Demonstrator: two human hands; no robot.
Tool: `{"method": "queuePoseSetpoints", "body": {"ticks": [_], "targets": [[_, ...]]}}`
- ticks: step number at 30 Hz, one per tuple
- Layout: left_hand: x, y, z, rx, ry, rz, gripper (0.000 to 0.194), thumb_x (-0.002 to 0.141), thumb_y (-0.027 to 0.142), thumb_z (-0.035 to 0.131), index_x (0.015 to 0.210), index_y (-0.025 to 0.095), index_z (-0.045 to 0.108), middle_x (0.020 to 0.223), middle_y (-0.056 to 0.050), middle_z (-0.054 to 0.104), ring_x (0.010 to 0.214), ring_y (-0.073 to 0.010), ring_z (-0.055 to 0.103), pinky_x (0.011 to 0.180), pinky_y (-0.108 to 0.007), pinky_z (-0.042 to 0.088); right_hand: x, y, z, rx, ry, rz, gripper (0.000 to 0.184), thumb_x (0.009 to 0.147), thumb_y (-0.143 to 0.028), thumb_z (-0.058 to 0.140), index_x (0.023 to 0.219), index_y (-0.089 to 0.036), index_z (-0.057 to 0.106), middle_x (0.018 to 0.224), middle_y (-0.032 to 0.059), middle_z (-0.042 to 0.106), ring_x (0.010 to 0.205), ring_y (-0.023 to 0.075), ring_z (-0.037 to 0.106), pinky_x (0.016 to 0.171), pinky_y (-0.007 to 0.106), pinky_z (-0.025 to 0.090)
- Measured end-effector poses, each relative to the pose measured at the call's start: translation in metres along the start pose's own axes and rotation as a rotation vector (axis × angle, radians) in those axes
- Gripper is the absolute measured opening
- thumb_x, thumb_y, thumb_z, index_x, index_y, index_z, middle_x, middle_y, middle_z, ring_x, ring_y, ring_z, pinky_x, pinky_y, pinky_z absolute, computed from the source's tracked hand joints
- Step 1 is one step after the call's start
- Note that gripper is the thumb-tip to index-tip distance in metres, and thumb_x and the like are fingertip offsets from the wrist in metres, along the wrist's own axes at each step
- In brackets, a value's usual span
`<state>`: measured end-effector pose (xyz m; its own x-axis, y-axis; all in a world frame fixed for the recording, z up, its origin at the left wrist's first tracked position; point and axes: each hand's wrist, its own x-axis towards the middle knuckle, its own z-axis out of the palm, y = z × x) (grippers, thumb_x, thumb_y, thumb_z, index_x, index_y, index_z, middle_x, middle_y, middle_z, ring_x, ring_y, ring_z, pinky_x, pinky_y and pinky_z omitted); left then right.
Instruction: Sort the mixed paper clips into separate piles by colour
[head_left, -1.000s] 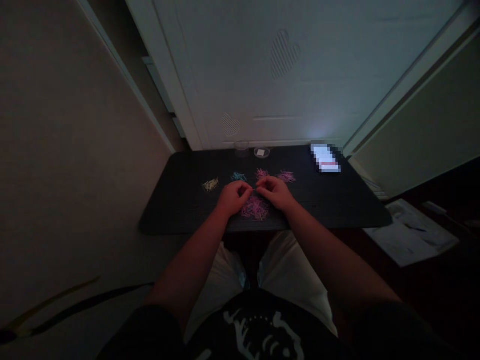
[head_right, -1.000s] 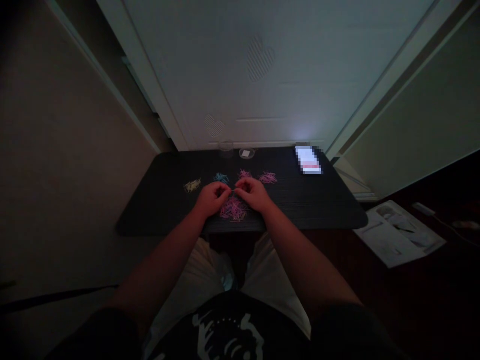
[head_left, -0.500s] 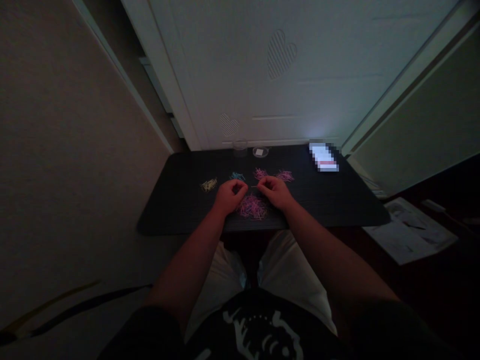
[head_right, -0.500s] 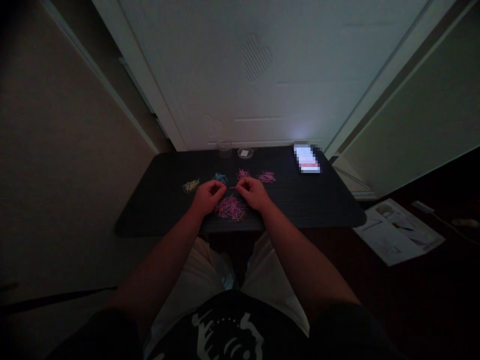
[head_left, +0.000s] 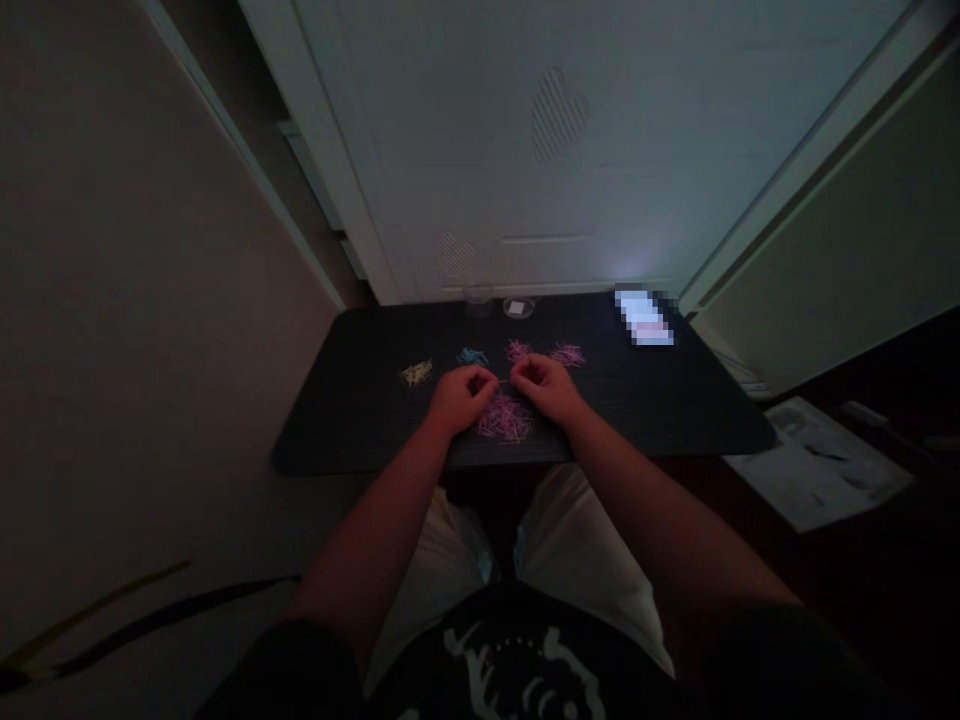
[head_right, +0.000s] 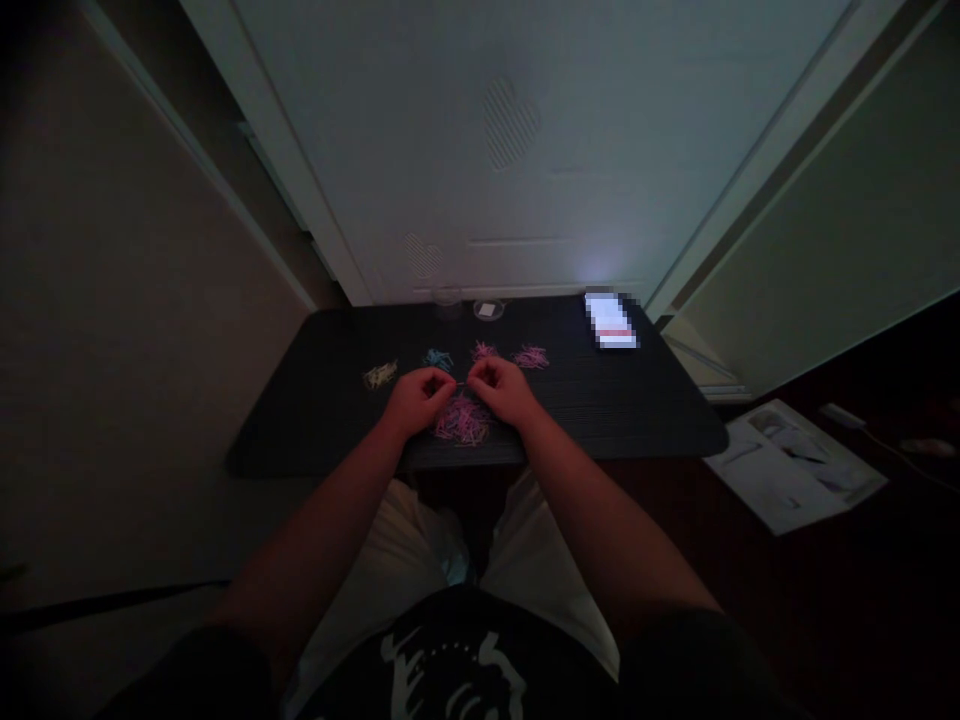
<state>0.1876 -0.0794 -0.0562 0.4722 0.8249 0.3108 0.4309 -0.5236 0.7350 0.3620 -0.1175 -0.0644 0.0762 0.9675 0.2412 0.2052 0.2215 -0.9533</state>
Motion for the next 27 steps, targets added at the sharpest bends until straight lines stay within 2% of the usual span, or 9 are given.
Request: {"method": "queuePoseSetpoints", "body": {"ticks": [3, 7, 13, 17, 19, 27], "targets": [[0.0000, 0.0009, 0.0002, 0.014, -0.027, 0.009, 0.017, 0.078, 0.030, 0.058, 0.081, 0.016, 0.067, 0.073, -0.002, 0.067, 0.063, -0.0116, 0.057, 0.059, -0.023, 0.044, -0.0011, -0.0012, 0.0024, -0.094, -0.087, -0.022, 0.012, 0.071, -0.028, 0.061, 0.072, -0.016, 0.059, 0.060, -0.0020, 0.054, 0.055, 0.0097, 0.046, 0.053, 0.023, 0.036], [0.0001, 0.0007, 0.0004, 0.004, -0.034, 0.008, 0.018, 0.079, 0.031, 0.058, 0.080, 0.016, 0.067, 0.075, -0.002, 0.068, 0.066, -0.0126, 0.059, 0.060, -0.023, 0.044, -0.0003, -0.0014, 0.0022, -0.157, -0.051, -0.030, 0.012, 0.074, -0.026, 0.058, 0.069, -0.015, 0.059, 0.063, -0.0008, 0.056, 0.057, 0.0100, 0.047, 0.055, 0.023, 0.037], [0.0001, 0.0004, -0.0020, -0.003, 0.038, -0.040, 0.016, 0.078, 0.030, 0.058, 0.077, 0.015, 0.065, 0.069, -0.002, 0.065, 0.063, -0.0125, 0.058, 0.056, -0.023, 0.043, 0.0017, 0.0029, 0.0017, -0.071, -0.002, -0.015, 0.012, 0.074, -0.026, 0.057, 0.068, -0.016, 0.056, 0.062, -0.0019, 0.054, 0.055, 0.0089, 0.045, 0.053, 0.022, 0.036], [0.0001, 0.0020, -0.0032, 0.000, -0.043, 0.005, 0.019, 0.077, 0.033, 0.061, 0.084, 0.017, 0.067, 0.072, -0.002, 0.066, 0.063, -0.0126, 0.058, 0.057, -0.023, 0.043, 0.0010, 0.0020, 0.0056, -0.131, -0.069, -0.020, 0.007, 0.073, -0.022, 0.057, 0.071, -0.016, 0.058, 0.060, -0.0024, 0.054, 0.054, 0.0088, 0.046, 0.053, 0.021, 0.036], [0.0004, 0.0015, -0.0033, 0.019, -0.065, 0.008, 0.019, 0.078, 0.033, 0.059, 0.080, 0.017, 0.067, 0.072, -0.002, 0.066, 0.062, -0.0124, 0.057, 0.057, -0.023, 0.043, 0.0003, -0.0002, 0.0068, -0.142, -0.078, -0.022, 0.005, 0.072, -0.020, 0.058, 0.070, -0.016, 0.058, 0.060, -0.0024, 0.054, 0.054, 0.0087, 0.047, 0.052, 0.021, 0.036], [0.0025, -0.0008, -0.0032, 0.035, -0.061, -0.001, 0.017, 0.077, 0.032, 0.058, 0.078, 0.017, 0.065, 0.069, -0.001, 0.064, 0.061, -0.0128, 0.056, 0.055, -0.023, 0.042, 0.0006, -0.0058, 0.0047, -0.137, -0.067, -0.002, 0.003, 0.071, -0.018, 0.058, 0.070, -0.015, 0.058, 0.059, -0.0032, 0.052, 0.054, 0.0079, 0.045, 0.050, 0.020, 0.033]]}}
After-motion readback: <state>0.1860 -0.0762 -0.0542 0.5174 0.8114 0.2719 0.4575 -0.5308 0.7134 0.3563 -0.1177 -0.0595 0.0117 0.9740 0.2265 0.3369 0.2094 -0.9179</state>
